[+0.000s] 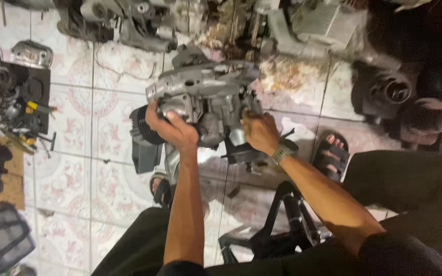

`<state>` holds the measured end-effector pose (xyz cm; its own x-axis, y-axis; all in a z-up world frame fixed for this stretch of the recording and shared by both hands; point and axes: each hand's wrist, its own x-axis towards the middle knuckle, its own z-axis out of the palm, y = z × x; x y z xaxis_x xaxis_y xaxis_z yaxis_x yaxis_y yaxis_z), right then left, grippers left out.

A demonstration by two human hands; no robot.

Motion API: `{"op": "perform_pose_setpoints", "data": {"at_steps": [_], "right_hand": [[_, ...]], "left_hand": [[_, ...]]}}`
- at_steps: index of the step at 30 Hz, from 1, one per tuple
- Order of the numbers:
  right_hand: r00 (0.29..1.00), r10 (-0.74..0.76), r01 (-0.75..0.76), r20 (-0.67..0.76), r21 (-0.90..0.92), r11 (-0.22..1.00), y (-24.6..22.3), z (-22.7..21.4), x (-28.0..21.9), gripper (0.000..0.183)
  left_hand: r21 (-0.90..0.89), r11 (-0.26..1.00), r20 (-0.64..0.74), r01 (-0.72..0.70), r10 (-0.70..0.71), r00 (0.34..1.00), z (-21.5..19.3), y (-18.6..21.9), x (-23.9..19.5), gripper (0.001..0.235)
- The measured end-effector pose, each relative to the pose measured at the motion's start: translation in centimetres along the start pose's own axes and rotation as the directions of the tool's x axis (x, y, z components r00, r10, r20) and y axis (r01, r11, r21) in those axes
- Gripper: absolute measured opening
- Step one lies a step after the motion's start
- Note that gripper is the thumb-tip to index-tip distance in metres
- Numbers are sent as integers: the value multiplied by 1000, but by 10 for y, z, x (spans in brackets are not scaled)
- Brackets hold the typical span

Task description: The person cleans a motorcycle engine block using a yellow toothbrush and a black cloth. They scrub various parts of the engine, including the cylinder head and crankcase, while wiping away debris with the cloth.

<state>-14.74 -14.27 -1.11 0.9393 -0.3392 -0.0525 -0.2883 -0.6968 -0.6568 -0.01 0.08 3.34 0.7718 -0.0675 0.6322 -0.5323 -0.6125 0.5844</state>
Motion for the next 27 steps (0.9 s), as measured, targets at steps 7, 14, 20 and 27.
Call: {"op": "perform_pose_setpoints", "data": {"at_steps": [7,14,20,27], "right_hand": [[986,-135,125,-101,-92,988,4,19,4,30],[982,-137,98,-130,-271,958,17,30,18,39],[991,-106,80,-85,-262,962,51,70,26,43],[995,-90,101,53,-275,956,-24,-4,11,41]], "left_hand": [[-30,1000,24,-9,10,1000,4,-5,1,35],[-49,998,-37,-31,29,999,8,-6,1,35],[-65,997,-77,-42,37,996,12,-10,-2,35],[-25,997,-32,-75,74,997,4,-12,-4,34]]}}
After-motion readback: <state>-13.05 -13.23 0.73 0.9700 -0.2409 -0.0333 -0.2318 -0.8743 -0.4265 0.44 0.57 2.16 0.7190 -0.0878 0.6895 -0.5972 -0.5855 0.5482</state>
